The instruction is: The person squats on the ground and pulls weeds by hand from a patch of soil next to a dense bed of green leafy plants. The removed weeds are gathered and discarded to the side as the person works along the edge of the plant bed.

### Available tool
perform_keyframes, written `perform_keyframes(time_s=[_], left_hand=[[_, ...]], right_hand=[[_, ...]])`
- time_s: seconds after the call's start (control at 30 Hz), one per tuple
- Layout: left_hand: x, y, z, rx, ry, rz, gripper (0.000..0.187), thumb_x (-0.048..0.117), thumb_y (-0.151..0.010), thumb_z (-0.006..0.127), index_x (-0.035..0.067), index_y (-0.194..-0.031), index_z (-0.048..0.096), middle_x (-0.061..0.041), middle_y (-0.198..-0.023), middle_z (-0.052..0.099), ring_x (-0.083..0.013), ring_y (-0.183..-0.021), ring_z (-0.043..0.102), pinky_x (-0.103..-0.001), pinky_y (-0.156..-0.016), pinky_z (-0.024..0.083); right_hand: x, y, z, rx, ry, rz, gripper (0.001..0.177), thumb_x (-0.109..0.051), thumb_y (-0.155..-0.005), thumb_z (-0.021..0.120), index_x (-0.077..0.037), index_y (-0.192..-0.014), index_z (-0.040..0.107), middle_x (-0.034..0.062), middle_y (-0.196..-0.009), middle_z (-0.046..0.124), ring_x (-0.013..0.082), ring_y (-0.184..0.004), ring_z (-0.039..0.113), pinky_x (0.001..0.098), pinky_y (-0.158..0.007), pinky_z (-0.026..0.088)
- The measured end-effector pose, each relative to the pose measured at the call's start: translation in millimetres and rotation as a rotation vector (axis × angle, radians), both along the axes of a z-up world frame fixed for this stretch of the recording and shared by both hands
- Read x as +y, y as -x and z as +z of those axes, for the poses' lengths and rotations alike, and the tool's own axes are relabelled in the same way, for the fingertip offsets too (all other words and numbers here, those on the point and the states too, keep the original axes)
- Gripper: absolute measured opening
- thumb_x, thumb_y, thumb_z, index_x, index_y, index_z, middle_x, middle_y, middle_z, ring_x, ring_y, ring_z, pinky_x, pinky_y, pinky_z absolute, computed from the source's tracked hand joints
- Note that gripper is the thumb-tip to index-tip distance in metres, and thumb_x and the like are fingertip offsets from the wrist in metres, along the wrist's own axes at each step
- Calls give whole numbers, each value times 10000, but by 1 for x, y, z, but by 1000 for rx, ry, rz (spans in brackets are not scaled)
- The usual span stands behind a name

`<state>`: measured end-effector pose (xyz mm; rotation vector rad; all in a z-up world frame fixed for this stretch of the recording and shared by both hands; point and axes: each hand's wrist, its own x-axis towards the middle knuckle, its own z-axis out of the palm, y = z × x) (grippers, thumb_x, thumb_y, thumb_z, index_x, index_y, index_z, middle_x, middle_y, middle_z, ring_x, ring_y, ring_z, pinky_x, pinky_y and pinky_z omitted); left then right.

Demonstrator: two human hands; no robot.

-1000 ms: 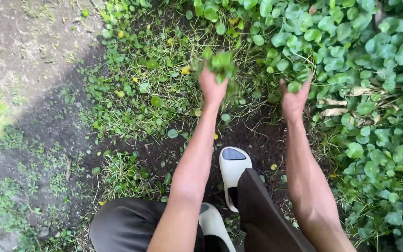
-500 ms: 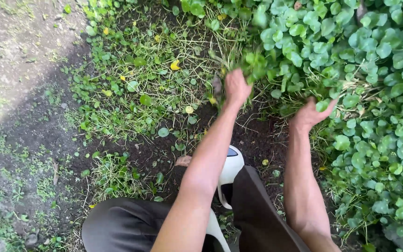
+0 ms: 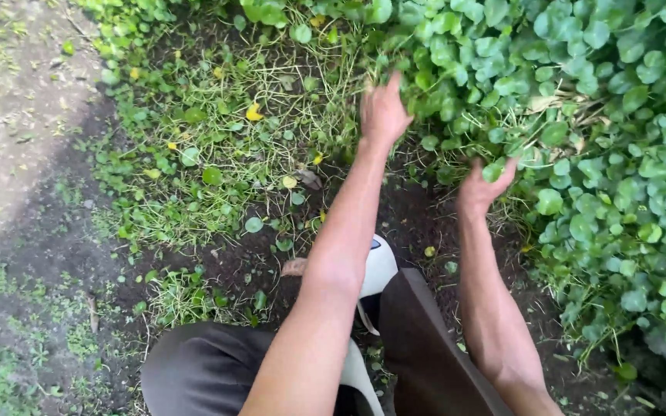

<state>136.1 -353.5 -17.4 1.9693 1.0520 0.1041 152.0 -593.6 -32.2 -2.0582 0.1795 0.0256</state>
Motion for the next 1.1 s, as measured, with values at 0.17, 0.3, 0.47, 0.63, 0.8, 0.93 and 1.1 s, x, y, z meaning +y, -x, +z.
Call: perform_keyframes(time_s=[0.17, 0.3, 0.47, 0.63, 0.8, 0.93, 1.1], left_hand=[[-24, 10, -60, 2, 147, 90, 559, 214, -907, 841, -14, -1362, 610, -294, -1380, 659, -489, -1483, 498, -618, -1315, 282], [-38, 53, 3, -61, 274, 217, 409, 123, -871, 832, -47, -1210, 678, -274, -1203, 701, -456, -1286, 643, -570, -1227, 423], [-38, 186, -25, 37, 205, 522, 374, 77, -742, 842, -105, -1057, 754, -332, -994, 733, -468, -1082, 728, -526, -965, 560], [24, 192, -23, 48, -195, 557, 508, 126, -650, 979, -73, -1053, 740, -307, -981, 732, -469, -1036, 742, -537, -939, 603], [26, 50, 36, 19, -49, 79, 745, -8, -759, 899, 158, -1411, 579, -268, -1361, 620, -443, -1183, 710, -433, -871, 628], [5, 3, -18, 5, 48, -62, 665, 56, -831, 875, 130, -1424, 583, -260, -1365, 634, -436, -1248, 690, -449, -958, 593], [-26, 36, -41, 21, 101, 83, 448, 202, -844, 904, -54, -1149, 699, -257, -1081, 725, -432, -1200, 697, -520, -1073, 559]], right_hand=[[-4, -8, -19, 35, -126, 5, 877, 12, -1042, 762, -77, -1728, 223, 186, -1769, 238, 299, -1667, 225, 484, -1410, 134], [11, -18, -28, 44, -161, 27, 819, 15, -1017, 710, -71, -1706, 276, 205, -1737, 280, 332, -1650, 219, 542, -1385, 140], [24, -14, -41, -27, -115, 182, 802, 112, -884, 632, -149, -1617, 439, 110, -1570, 514, 253, -1487, 482, 503, -1287, 323], [54, -2, -32, 165, -55, 273, 541, 86, -975, 703, -76, -1466, 541, 141, -1309, 643, 244, -1227, 624, 482, -1096, 482], [66, 2, -6, 103, -22, 269, 420, -25, -925, 710, -85, -1332, 625, 98, -1167, 677, 193, -1055, 633, 441, -956, 483], [38, -7, -58, 154, -29, 240, 444, -87, -933, 715, -56, -1365, 615, 105, -1198, 677, 198, -1080, 623, 476, -977, 451], [55, -3, -28, 174, -40, 267, 505, -30, -967, 722, -26, -1444, 555, 143, -1307, 646, 226, -1187, 618, 458, -1101, 432]])
